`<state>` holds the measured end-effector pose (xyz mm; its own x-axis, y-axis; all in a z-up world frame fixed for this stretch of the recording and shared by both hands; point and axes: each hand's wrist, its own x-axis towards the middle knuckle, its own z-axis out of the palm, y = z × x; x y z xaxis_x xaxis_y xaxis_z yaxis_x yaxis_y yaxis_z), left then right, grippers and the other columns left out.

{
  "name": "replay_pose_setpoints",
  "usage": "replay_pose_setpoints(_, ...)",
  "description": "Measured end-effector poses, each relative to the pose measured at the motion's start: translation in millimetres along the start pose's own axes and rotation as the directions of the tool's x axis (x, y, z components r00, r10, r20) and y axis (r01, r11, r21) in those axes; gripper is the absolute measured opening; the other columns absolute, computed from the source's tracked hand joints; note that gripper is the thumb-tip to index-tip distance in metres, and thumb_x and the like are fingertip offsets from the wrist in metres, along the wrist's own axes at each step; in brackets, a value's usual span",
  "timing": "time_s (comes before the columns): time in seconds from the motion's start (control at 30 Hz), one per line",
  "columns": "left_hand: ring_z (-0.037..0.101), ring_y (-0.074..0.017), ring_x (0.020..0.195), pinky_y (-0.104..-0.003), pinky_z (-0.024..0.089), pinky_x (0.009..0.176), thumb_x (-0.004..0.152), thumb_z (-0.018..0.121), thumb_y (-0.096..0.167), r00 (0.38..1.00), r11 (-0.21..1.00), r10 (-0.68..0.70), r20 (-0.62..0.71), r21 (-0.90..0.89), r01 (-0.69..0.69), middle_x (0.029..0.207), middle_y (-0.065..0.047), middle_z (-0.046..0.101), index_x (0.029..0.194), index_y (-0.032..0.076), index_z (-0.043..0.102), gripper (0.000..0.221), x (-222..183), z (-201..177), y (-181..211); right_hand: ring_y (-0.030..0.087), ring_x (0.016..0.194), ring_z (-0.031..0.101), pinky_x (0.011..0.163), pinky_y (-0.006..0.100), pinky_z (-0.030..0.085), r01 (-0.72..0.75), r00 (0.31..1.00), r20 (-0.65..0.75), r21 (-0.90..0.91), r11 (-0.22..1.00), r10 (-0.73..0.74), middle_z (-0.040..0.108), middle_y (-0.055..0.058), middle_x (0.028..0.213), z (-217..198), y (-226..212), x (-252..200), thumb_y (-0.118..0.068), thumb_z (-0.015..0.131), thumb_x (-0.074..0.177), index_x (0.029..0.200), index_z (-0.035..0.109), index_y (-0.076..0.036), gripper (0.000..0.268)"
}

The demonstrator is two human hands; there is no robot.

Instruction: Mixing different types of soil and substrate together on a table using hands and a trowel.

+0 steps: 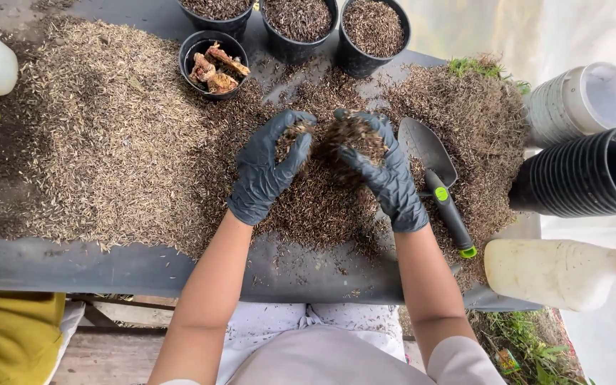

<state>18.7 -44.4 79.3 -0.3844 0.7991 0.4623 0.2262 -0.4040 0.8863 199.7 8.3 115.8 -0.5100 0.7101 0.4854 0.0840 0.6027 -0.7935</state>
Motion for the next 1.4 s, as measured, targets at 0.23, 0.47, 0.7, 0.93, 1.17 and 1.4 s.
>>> replay_pose_setpoints(0.23,0.034,-0.0464,0.141,-0.049,0.017,0.124,0.104,0.056,0.033,0.884,0.982,-0.191,0.427,0.078,0.175,0.147,-0.034,0.044,0.144,-0.008,0.048,0.058,20,-25,79,0.05,0.141,0.033,0.118,0.066,0.022,-0.379,0.924,0.093,0.065,0.923,0.372,0.032,0.033,0.151,7,9,0,-0.039,0.05,0.092,0.148,0.04,0.001,0.069)
replay_pose_setpoints(0.47,0.028,-0.0498,0.146,-0.053,0.011,0.125,0.111,0.036,0.046,0.86,0.627,-0.382,0.338,0.779,-0.028,0.153,-0.023,0.044,0.162,0.015,0.037,0.06,6,20,51,0.05,0.143,0.038,0.123,0.059,0.025,-0.236,0.969,-0.042,-0.467,0.852,0.245,0.045,0.026,0.153,29,85,-44,-0.041,0.056,0.101,0.157,0.043,-0.017,0.062)
replay_pose_setpoints(0.7,0.058,-0.0393,0.13,-0.062,0.047,0.1,0.098,0.037,0.073,0.914,0.577,-0.155,0.375,0.785,-0.225,0.142,-0.003,0.06,0.153,0.051,0.043,0.059,-4,14,-52,0.034,0.135,0.051,0.119,0.047,0.036,-0.259,0.966,-0.098,-0.449,0.855,0.241,0.056,0.013,0.142,30,89,-34,-0.037,0.061,0.095,0.145,0.06,-0.023,0.051)
replay_pose_setpoints(0.93,0.07,-0.0389,0.085,-0.049,0.06,0.068,0.1,0.046,0.055,0.906,0.624,-0.087,0.415,0.732,-0.275,0.095,-0.007,0.067,0.11,0.025,0.07,0.039,6,16,-57,0.048,0.108,0.064,0.091,0.054,0.055,-0.174,0.984,-0.121,-0.455,0.873,0.133,0.066,0.022,0.115,28,80,-30,-0.028,0.073,0.088,0.123,0.071,-0.013,0.038)
replay_pose_setpoints(1.17,0.069,-0.041,0.074,-0.049,0.059,0.063,0.091,0.065,0.048,0.933,0.689,0.051,0.355,0.664,-0.29,0.08,-0.012,0.067,0.095,0.015,0.069,0.033,9,12,-49,0.037,0.103,0.069,0.09,0.047,0.059,-0.206,0.956,-0.259,-0.252,0.946,0.139,0.069,0.013,0.112,37,92,-31,-0.007,0.085,0.075,0.118,0.072,-0.015,0.045)
replay_pose_setpoints(1.4,0.067,-0.0466,0.074,-0.054,0.053,0.059,0.083,0.076,0.04,0.907,0.797,0.059,0.418,0.527,-0.295,0.074,-0.019,0.064,0.091,0.008,0.063,0.036,7,-3,-38,0.039,0.094,0.07,0.081,0.048,0.059,-0.222,0.969,-0.178,-0.311,0.924,0.173,0.071,0.013,0.098,27,92,-28,-0.019,0.084,0.085,0.108,0.074,-0.015,0.025)
